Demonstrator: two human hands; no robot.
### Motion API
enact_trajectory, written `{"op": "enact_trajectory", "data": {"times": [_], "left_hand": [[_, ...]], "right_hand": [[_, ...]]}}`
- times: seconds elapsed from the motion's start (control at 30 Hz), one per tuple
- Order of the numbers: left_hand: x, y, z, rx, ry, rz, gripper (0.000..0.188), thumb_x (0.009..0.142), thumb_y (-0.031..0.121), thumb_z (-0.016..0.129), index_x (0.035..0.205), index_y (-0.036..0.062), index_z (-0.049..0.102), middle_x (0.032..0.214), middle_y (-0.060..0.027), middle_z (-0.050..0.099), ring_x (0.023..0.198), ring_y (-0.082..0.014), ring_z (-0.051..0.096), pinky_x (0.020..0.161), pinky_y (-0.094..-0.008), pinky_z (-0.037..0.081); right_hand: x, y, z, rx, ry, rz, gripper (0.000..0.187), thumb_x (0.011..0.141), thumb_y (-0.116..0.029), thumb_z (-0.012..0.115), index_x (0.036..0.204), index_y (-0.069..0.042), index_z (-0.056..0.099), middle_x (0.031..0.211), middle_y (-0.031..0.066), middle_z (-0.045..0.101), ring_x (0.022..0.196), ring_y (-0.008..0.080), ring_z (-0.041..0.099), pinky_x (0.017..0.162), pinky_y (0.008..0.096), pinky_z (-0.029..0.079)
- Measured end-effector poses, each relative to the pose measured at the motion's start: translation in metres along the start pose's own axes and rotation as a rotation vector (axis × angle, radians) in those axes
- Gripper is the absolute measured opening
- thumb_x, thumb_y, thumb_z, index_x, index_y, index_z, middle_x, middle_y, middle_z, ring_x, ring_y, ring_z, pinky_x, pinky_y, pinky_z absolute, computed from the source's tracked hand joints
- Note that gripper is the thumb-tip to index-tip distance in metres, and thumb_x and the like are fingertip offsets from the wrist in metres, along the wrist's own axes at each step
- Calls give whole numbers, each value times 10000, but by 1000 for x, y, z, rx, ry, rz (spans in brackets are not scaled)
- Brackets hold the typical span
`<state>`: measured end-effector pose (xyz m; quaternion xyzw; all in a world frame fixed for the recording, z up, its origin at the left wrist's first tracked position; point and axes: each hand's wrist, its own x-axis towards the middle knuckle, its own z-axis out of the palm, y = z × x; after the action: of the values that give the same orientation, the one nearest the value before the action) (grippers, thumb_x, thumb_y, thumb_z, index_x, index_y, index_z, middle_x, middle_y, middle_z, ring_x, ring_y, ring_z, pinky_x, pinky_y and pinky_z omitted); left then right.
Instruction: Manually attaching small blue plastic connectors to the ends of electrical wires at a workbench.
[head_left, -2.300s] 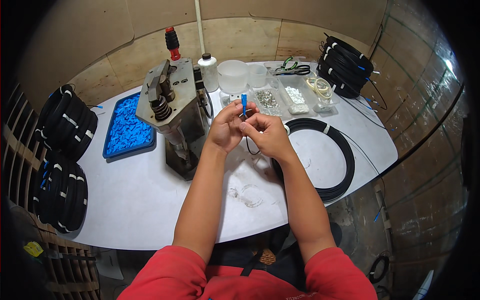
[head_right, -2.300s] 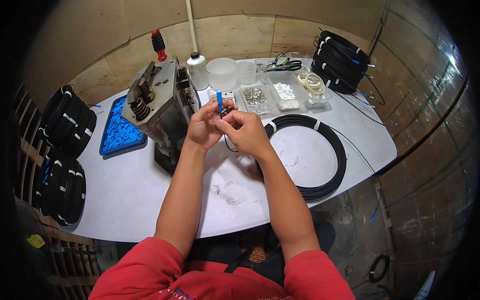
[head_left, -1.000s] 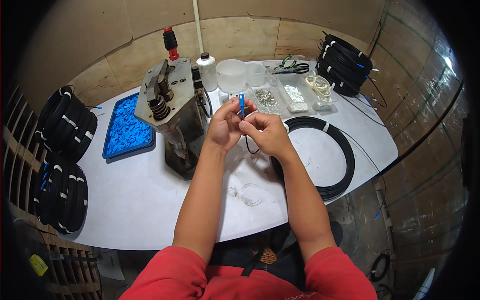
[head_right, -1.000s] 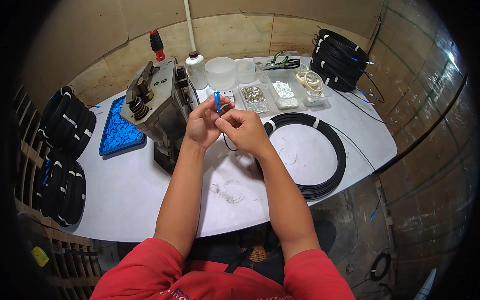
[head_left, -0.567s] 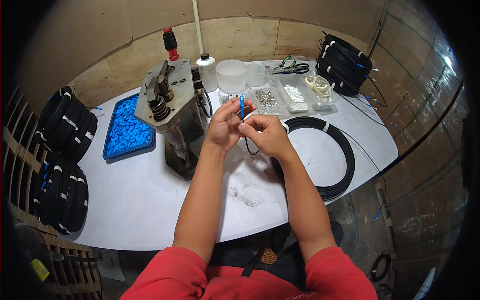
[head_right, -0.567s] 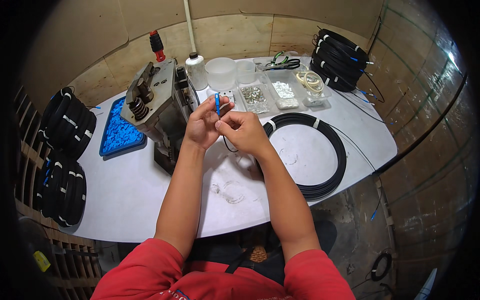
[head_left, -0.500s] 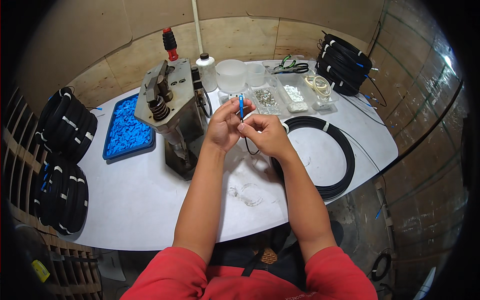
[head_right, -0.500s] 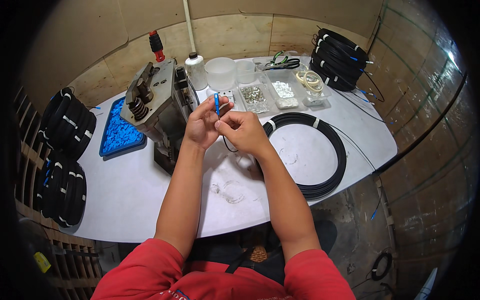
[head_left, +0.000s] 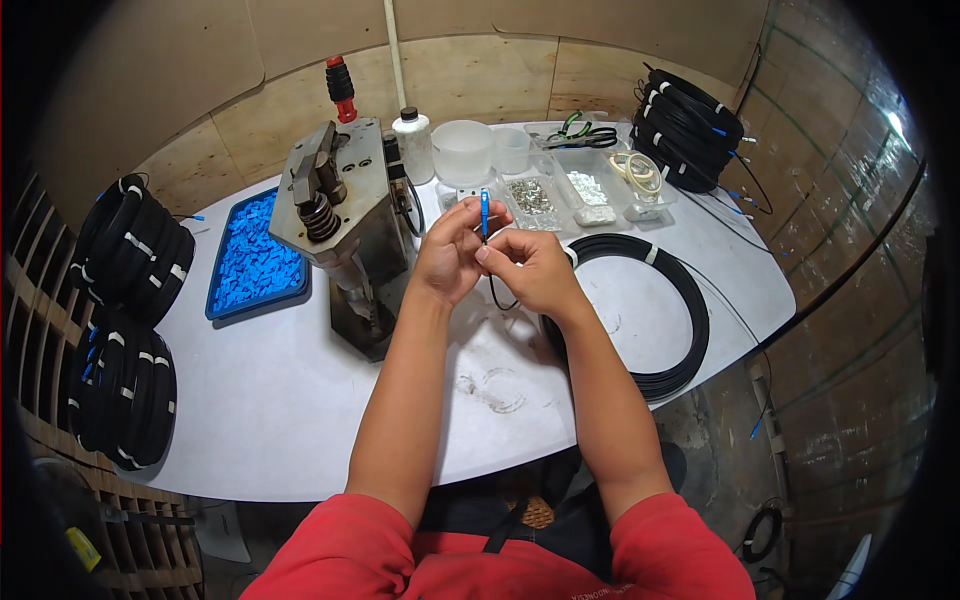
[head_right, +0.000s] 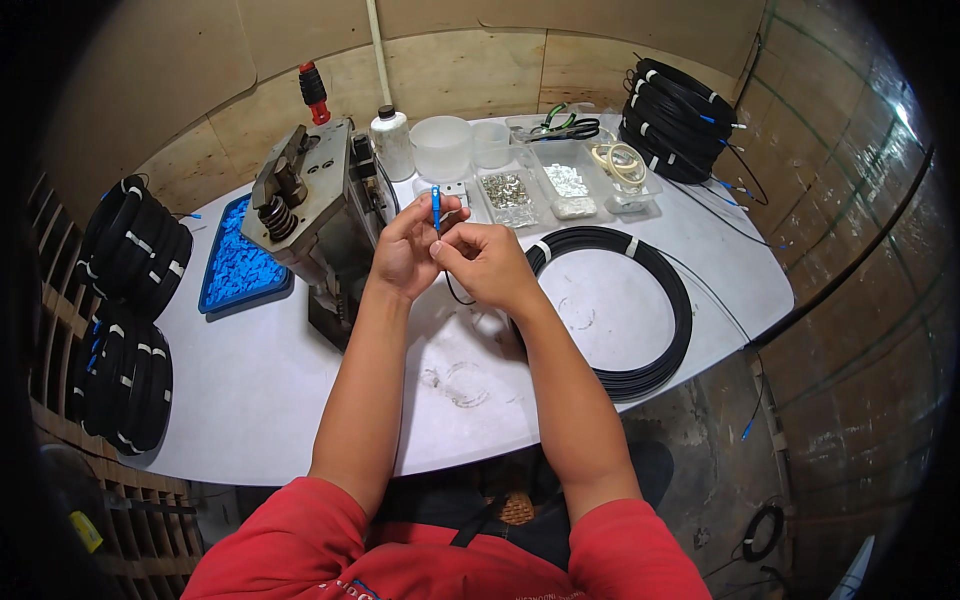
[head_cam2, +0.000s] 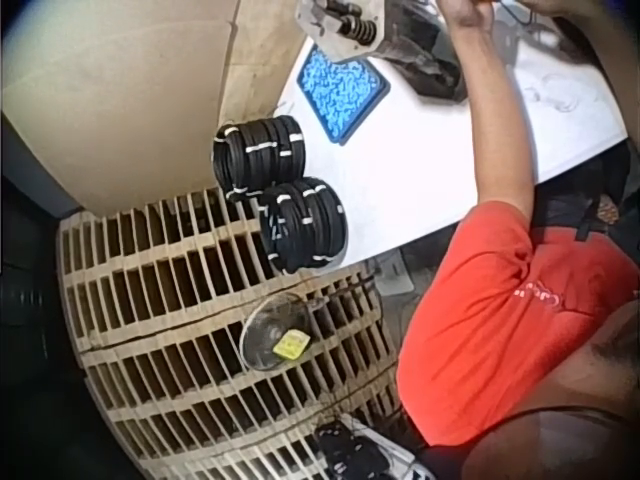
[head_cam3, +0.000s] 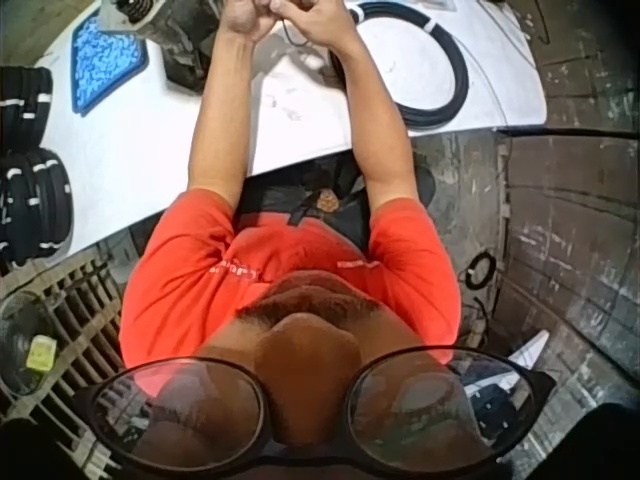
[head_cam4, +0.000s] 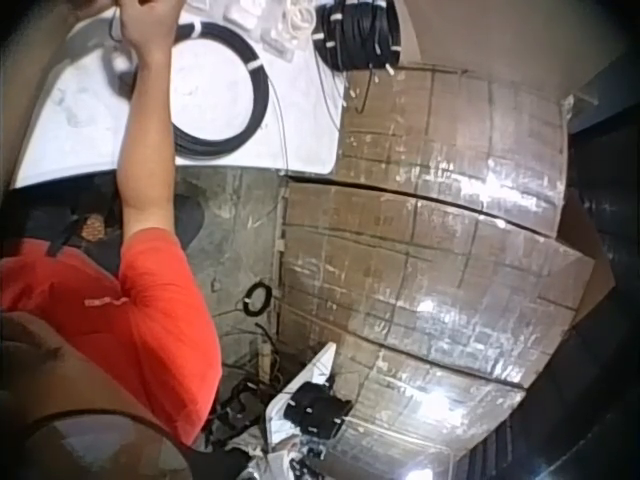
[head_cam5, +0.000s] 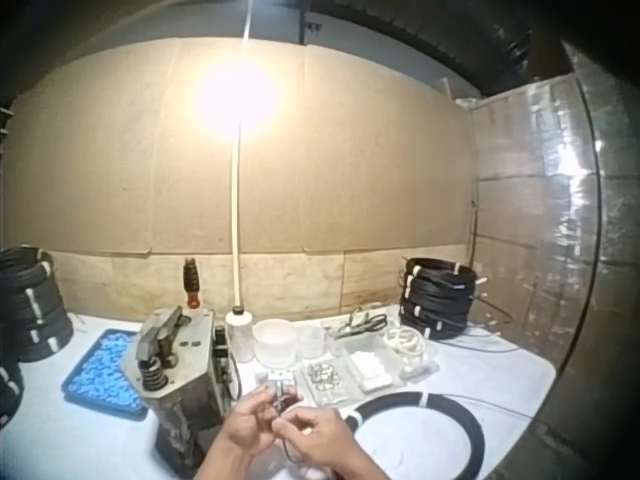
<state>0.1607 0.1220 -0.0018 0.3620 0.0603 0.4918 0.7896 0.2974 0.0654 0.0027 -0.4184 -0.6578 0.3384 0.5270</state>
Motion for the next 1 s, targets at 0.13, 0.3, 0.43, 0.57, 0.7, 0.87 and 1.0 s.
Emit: {"op": "enact_trajectory", "data": {"times": [0.13,0.3,0.43,0.57,0.7,0.87,1.0], "left_hand": [[-2,1,6,-2,-14,-16,203,921,223,539,1016,46,558,1001,-101,615,989,-233,580,856,-391,495],[-3,2,10,-2,10,-14,202,920,221,539,999,36,554,976,-108,604,940,-217,579,810,-364,507],[-3,3,12,-11,28,-6,185,918,214,536,983,41,551,975,-110,602,937,-219,579,811,-362,507],[-3,2,10,11,19,-15,176,925,215,529,974,46,541,974,-107,602,939,-221,580,814,-366,509],[-1,-1,8,13,31,-1,175,928,213,524,976,46,533,977,-108,603,944,-224,581,817,-374,511],[0,0,4,27,-19,-13,225,931,242,518,1017,39,560,1000,-90,632,995,-225,595,877,-373,492],[1,-2,0,38,-26,-22,223,933,241,516,1024,42,558,1007,-89,631,995,-227,598,872,-378,499]], "right_hand": [[0,-2,0,10,4,-6,162,843,-139,664,779,9,676,598,-36,558,537,29,455,487,228,353],[0,-1,1,2,10,-5,164,851,-141,662,789,9,678,598,-36,559,540,30,458,490,228,356],[0,-1,2,9,12,3,166,852,-144,662,791,10,679,601,-36,562,546,30,463,495,228,362],[-1,-5,1,-51,-9,15,163,857,-148,668,805,6,679,655,-13,600,600,43,507,547,226,402],[-2,-6,1,-96,-31,33,161,859,-150,674,811,3,678,695,-1,627,634,49,530,578,223,419],[-2,-7,2,-95,-7,-2,171,846,-156,674,794,7,674,632,-2,593,578,53,501,539,237,403],[-1,-3,4,-84,20,-37,180,832,-164,679,786,10,674,574,-1,563,528,58,470,498,249,386]]}}
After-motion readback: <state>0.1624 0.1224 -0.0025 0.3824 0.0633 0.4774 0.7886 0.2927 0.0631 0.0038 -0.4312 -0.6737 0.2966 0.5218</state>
